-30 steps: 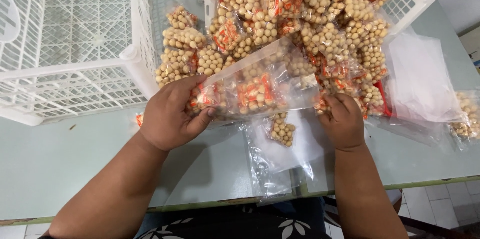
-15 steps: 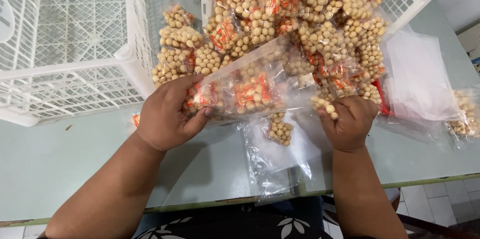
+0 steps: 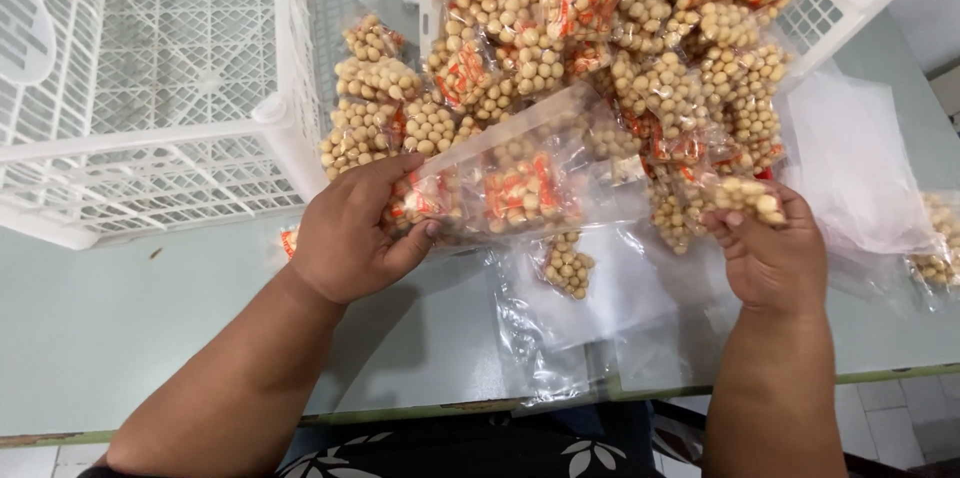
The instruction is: Packing small individual snack bags into a larger plastic bag for bulk distribution.
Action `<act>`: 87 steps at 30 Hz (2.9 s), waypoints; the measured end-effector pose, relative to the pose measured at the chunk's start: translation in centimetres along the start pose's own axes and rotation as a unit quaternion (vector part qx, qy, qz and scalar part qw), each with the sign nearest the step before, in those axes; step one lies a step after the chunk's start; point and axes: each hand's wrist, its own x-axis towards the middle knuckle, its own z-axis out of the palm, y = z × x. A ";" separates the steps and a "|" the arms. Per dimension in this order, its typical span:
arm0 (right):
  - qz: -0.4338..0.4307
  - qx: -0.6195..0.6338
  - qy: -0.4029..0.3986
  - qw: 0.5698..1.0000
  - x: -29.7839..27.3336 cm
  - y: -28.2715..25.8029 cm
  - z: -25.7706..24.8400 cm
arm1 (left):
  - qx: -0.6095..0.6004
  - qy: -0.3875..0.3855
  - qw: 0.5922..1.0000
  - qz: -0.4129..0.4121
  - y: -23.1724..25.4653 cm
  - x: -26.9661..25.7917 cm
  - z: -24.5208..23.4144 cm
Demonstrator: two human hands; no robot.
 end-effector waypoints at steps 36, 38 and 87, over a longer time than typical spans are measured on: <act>-0.132 -0.038 -0.334 0.932 -8.0 -5.8 8.5 | -0.043 -0.010 0.999 0.021 0.3 0.6 -0.3; -0.387 -0.281 -0.284 0.831 -8.5 -6.1 8.9 | -0.051 -0.010 0.998 0.039 0.2 0.5 -0.2; -0.437 -0.529 -0.515 0.513 -8.2 -9.9 16.4 | -0.058 0.008 0.981 0.183 0.8 0.8 -0.3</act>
